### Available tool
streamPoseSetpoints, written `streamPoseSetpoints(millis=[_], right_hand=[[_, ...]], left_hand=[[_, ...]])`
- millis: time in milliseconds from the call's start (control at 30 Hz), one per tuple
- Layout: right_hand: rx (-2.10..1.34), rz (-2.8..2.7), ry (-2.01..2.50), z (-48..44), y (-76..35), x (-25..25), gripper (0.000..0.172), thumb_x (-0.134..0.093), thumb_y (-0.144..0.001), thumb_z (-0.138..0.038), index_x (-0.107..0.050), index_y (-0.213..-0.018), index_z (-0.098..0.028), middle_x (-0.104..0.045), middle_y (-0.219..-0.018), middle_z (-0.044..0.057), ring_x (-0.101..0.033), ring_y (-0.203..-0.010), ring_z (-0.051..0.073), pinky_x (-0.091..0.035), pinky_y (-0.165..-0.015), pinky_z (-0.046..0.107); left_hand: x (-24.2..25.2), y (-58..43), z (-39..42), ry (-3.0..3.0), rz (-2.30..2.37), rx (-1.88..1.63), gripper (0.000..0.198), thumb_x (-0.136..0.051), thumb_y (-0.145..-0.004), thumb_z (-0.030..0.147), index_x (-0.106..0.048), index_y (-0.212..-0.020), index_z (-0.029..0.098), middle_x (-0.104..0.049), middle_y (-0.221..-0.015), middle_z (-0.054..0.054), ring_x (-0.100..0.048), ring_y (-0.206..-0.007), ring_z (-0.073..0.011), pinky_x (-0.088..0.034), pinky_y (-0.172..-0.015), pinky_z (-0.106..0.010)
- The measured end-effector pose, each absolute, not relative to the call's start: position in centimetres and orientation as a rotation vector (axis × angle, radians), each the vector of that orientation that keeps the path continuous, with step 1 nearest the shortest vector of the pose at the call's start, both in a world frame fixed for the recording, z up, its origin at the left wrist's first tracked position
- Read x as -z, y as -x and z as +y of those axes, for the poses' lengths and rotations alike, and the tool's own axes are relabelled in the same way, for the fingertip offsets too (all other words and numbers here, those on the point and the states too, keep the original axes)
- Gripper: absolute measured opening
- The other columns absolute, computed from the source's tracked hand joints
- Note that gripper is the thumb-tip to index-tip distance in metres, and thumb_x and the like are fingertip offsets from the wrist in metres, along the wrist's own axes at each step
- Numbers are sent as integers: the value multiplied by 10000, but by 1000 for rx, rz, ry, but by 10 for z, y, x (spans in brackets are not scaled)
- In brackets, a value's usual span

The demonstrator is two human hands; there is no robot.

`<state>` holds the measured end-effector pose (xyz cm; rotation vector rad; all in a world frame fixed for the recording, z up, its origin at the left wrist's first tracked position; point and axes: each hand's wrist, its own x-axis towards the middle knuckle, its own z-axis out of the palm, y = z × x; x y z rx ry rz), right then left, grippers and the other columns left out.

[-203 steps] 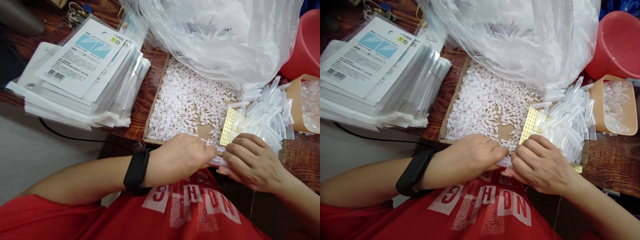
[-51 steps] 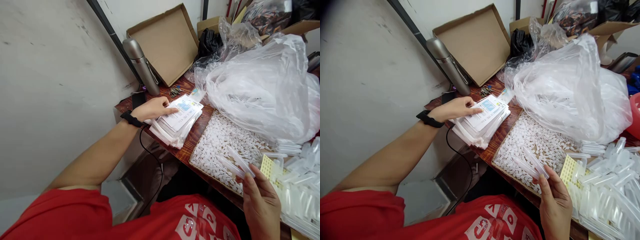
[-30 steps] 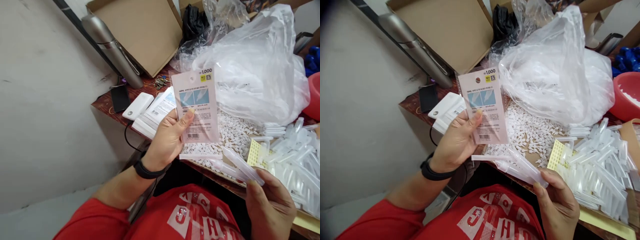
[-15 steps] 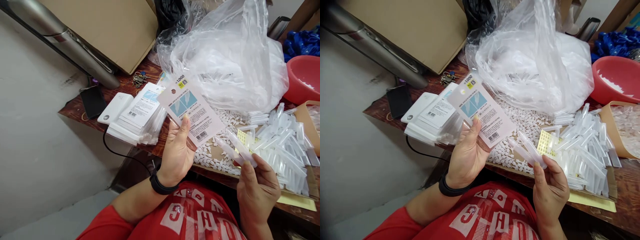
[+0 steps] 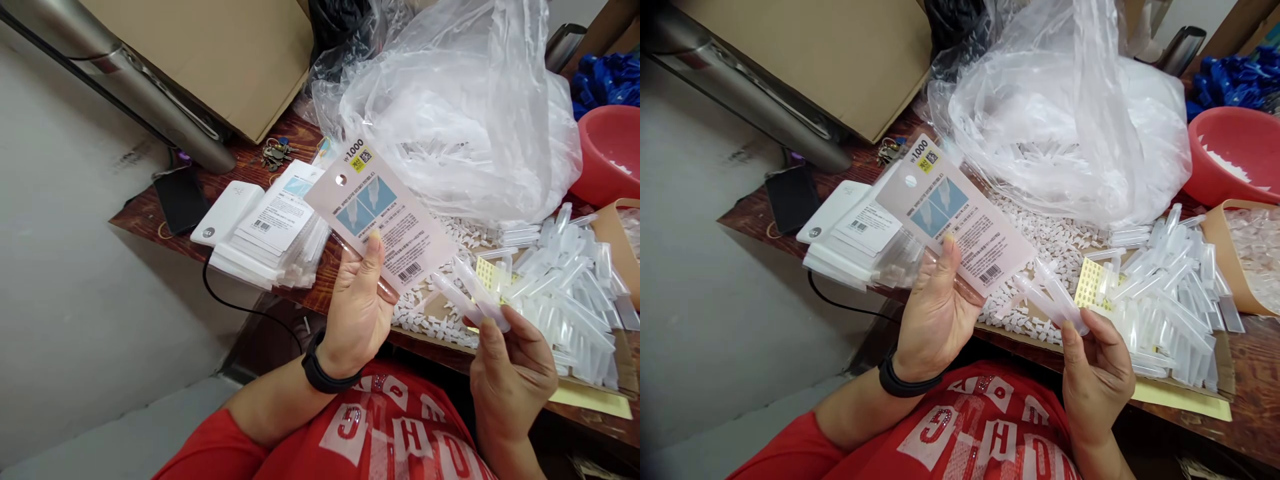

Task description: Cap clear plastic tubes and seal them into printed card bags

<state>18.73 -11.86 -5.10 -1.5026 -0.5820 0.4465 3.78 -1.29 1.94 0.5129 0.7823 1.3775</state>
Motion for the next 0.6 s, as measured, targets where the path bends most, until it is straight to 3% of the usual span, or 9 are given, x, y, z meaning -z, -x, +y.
streamPoseSetpoints(millis=[200, 333, 467, 600], right_hand=[[-444, -820, 1474, -115, -178, 48, 277, -916, -810, -277, -821, -1066, -229, -816, -1026, 36, -791, -908, 184, -682, -792, 311], [-536, -1042, 1508, -109, -180, 41, 400, -835, -910, -255, -762, -1303, -268, -821, -1101, 37, -802, -893, 187, -700, -806, 347], [-42, -1469, 1467, -104, -193, 39, 663, -867, -856, -122, -679, -1456, -330, -796, -1165, 38, -785, -969, 202, -682, -866, 358], [256, -1595, 1422, -99, -200, 42, 623, -891, -826, -108, -722, -1389, -313, -763, -1197, 67, -746, -1095, 255, -635, -936, 424]], left_hand=[[-11, -51, -25, -477, 701, -1218, 355, -743, -1018, 386, -668, -1363, 347, -770, -1383, 14, -663, -1388, -211, -584, -1132, -354], [-6, -56, -30, -378, 656, -1170, 395, -733, -1034, 329, -630, -1415, 359, -762, -1396, 26, -700, -1325, -167, -584, -1116, -309], [-8, -53, -25, -270, 668, -1170, 372, -653, -1085, 251, -618, -1448, 327, -786, -1345, 13, -730, -1261, -131, -564, -1128, -276], [-9, -55, -26, -219, 633, -1128, 347, -628, -1097, 233, -643, -1438, 298, -814, -1274, 1, -751, -1236, -153, -553, -1159, -318]])
